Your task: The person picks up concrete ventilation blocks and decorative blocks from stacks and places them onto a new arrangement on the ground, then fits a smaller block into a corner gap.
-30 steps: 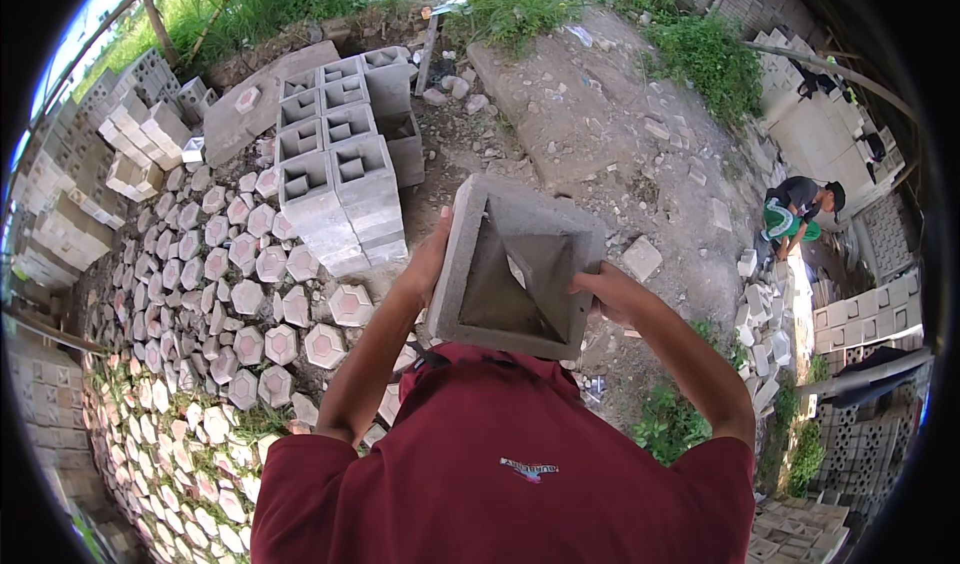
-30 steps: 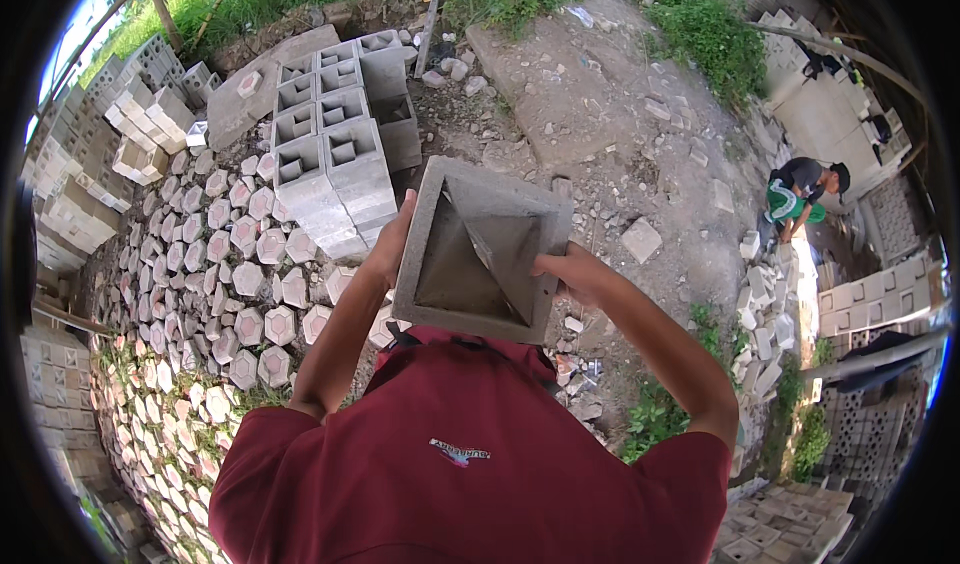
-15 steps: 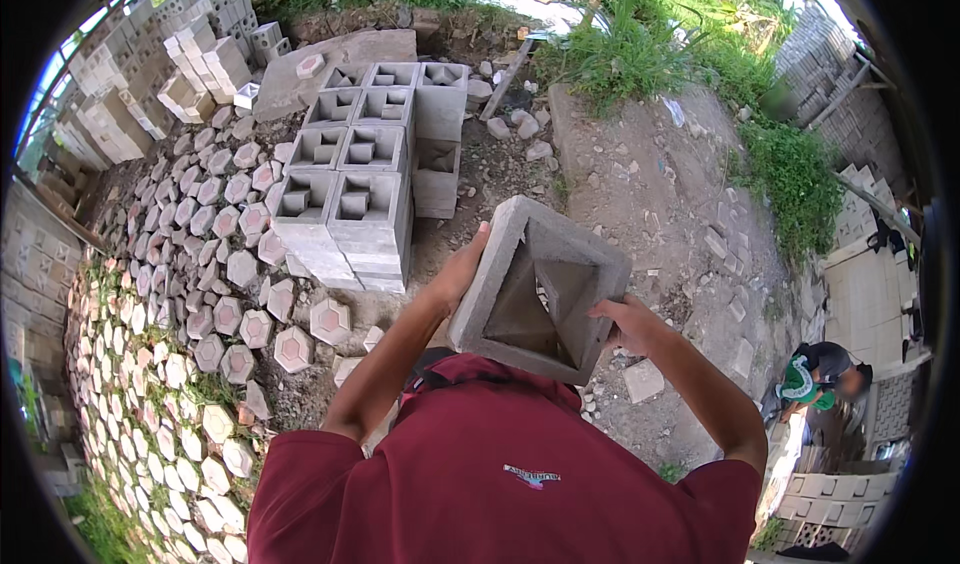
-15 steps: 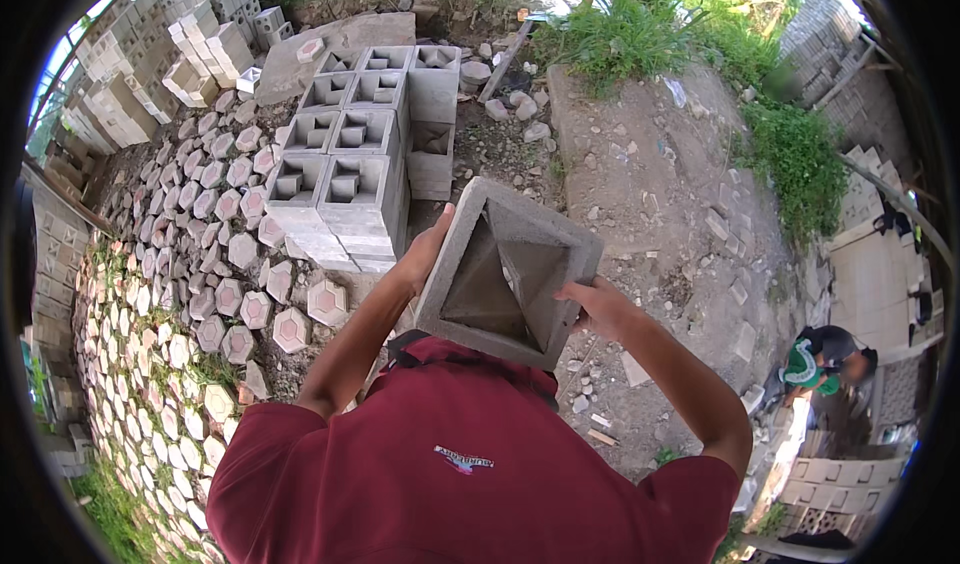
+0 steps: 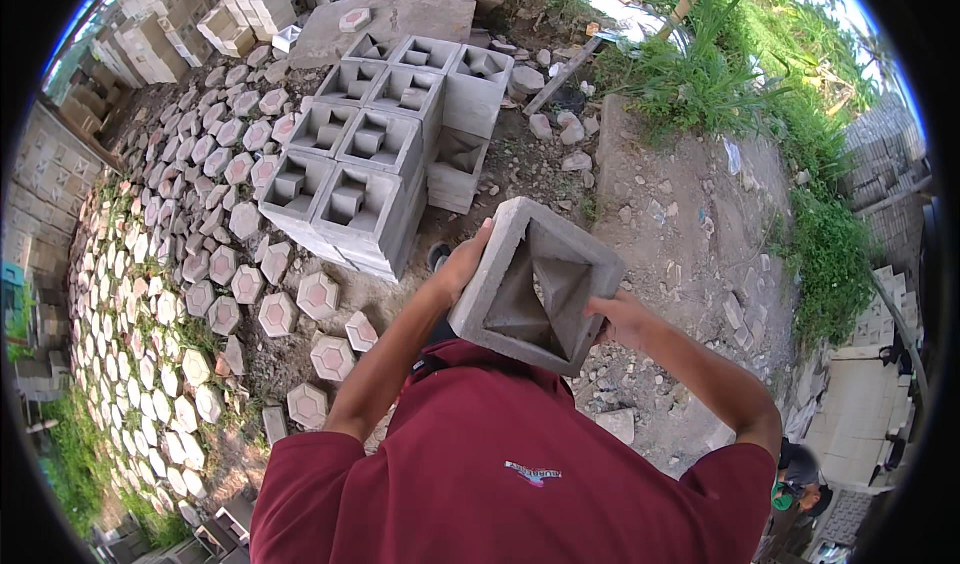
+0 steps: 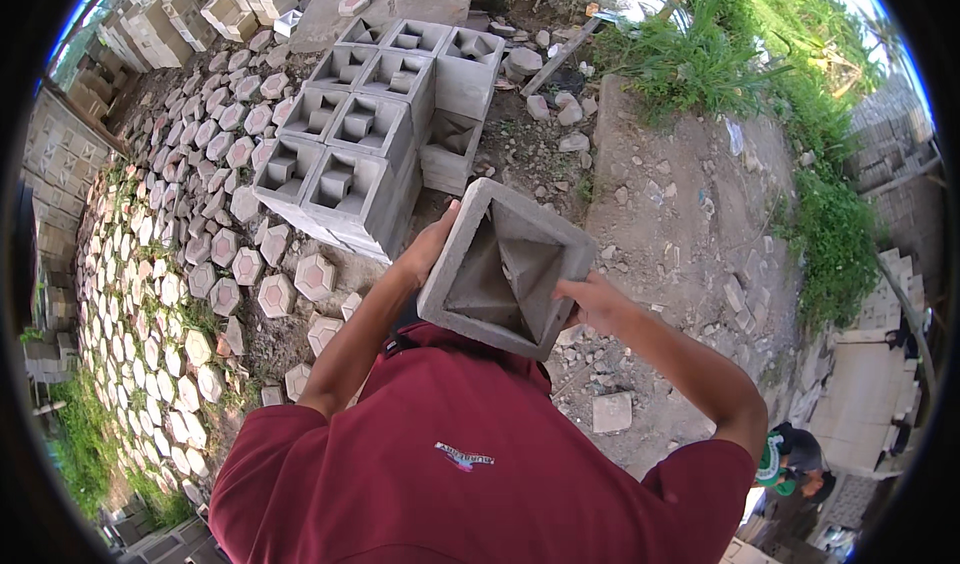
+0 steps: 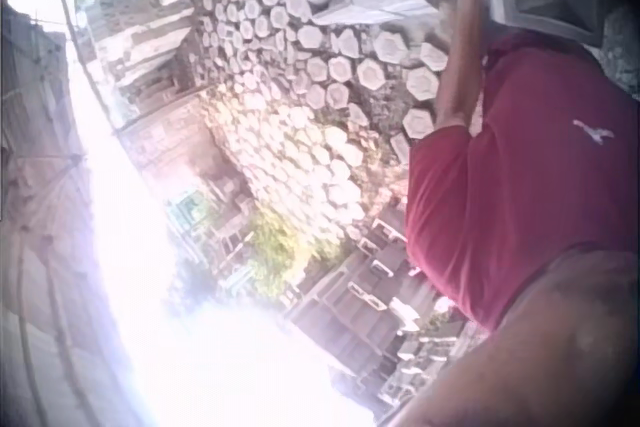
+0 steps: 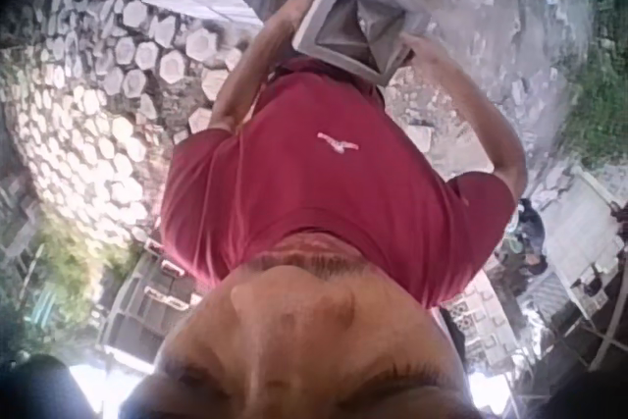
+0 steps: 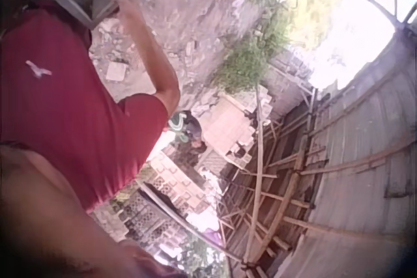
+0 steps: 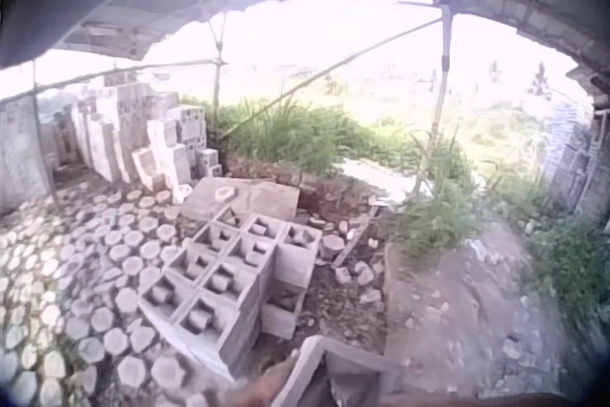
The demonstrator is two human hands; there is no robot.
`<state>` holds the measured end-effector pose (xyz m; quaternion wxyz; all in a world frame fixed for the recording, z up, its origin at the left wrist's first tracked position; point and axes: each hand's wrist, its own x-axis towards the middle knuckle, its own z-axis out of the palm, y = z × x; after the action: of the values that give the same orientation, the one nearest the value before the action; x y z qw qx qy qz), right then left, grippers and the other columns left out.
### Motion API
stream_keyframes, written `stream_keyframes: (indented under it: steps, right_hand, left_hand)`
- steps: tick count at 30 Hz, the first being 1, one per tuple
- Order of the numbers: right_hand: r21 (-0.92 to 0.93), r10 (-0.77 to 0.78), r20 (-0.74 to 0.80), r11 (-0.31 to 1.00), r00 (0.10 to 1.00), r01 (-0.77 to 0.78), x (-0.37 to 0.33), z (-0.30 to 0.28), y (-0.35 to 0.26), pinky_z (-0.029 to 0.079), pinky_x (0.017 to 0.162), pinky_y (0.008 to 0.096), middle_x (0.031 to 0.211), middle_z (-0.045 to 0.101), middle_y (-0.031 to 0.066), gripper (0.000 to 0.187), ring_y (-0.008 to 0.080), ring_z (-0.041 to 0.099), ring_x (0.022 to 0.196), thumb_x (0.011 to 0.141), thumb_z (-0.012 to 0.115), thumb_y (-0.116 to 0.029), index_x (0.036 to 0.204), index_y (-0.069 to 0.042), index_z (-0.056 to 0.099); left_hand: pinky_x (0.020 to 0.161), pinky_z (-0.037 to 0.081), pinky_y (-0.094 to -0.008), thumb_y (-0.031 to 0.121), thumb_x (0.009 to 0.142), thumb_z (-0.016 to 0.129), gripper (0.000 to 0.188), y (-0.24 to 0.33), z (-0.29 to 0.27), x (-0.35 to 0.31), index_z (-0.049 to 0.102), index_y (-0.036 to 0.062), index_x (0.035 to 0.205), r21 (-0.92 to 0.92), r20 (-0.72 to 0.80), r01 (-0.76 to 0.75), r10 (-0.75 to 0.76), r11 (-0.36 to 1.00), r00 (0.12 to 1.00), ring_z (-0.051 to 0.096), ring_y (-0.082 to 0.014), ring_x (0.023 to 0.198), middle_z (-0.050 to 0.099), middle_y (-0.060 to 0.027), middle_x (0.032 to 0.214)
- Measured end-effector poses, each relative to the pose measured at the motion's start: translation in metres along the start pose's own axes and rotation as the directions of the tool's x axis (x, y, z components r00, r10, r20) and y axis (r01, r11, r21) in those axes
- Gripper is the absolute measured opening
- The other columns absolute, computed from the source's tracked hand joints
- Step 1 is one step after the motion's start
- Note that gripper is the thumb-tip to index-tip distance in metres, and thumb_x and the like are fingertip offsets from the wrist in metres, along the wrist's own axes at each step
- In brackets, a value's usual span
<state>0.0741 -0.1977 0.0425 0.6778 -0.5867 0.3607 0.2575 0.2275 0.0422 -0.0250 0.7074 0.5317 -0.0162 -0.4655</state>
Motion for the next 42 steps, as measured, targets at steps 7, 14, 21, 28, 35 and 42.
stream_keyframes:
  steps: [7,14,21,28,35,42]
  right_hand:
    - [0.064,-0.004,-0.013,0.998,1.0,0.005,0.116,-0.026,-0.099,0.053,0.075,0.0519,0.102,0.055,0.0146,0.036,0.0326,0.06,0.091,0.075,0.06,-0.006,0.108,0.001,0.048]
    - [0.086,0.019,0.007,0.996,1.0,-0.019,0.276,-0.038,-0.194,0.052,0.073,0.0507,0.101,0.057,0.0135,0.032,0.0299,0.058,0.093,0.076,0.061,-0.007,0.106,0.001,0.051]
    - [-0.016,0.09,0.005,0.996,0.996,-0.09,0.436,-0.052,-0.223,0.05,0.073,0.0531,0.104,0.059,0.0139,0.035,0.0297,0.059,0.094,0.078,0.061,-0.009,0.11,0.001,0.052]
    - [-0.02,0.089,0.039,0.996,0.995,-0.089,0.597,-0.054,-0.203,0.052,0.067,0.0552,0.102,0.06,0.012,0.033,0.0294,0.062,0.089,0.078,0.062,-0.007,0.11,-0.001,0.053]
    - [-0.004,0.216,0.065,0.976,0.974,-0.217,0.724,-0.046,-0.194,0.051,0.071,0.0564,0.107,0.056,0.0116,0.046,0.0283,0.059,0.096,0.077,0.064,-0.006,0.118,-0.006,0.043]
    - [-0.026,0.249,0.099,0.969,0.964,-0.247,0.787,-0.041,-0.194,0.051,0.076,0.055,0.111,0.055,0.0133,0.049,0.0287,0.057,0.101,0.077,0.065,-0.005,0.12,-0.006,0.042]
  left_hand:
    - [0.074,0.044,-0.0249,0.059,0.09,0.039,0.065,0.09,-0.039,0.117,0.057,0.0049,0.119,-0.003,-0.015,-0.037,0.037,0.999,0.999,0.053,-0.0098,0.084,0.061,-0.0042,0.102]
    - [0.104,0.023,-0.05,0.059,0.089,0.035,0.07,0.071,-0.185,0.245,0.042,0.0051,0.133,-0.582,-0.383,-0.045,-0.225,0.812,0.896,0.039,-0.0304,0.123,0.049,-0.0158,0.13]
    - [0.109,0.012,-0.0552,0.071,0.083,0.023,0.085,0.054,-0.15,0.331,0.031,0.0086,0.14,-0.959,-0.202,-0.143,-0.234,0.246,0.951,0.022,-0.0375,0.134,0.027,-0.0151,0.146]
    - [0.109,0.021,-0.0511,0.049,0.091,0.016,0.066,0.003,-0.213,0.45,0.035,0.0051,0.137,-0.878,-0.478,-0.471,-0.214,0.087,0.852,0.031,-0.038,0.129,0.035,-0.0191,0.14]
    - [0.104,0.031,-0.0476,0.044,0.091,0.03,0.056,-0.062,-0.298,0.542,0.045,0.004,0.128,-0.784,-0.605,-0.581,-0.053,0.219,0.795,0.041,-0.0342,0.122,0.044,-0.0164,0.133]
    - [0.104,0.033,-0.0462,0.043,0.093,0.031,0.055,-0.063,-0.33,0.583,0.046,0.0044,0.128,-0.76,-0.645,-0.621,-0.11,0.189,0.756,0.043,-0.0336,0.122,0.046,-0.0142,0.133]
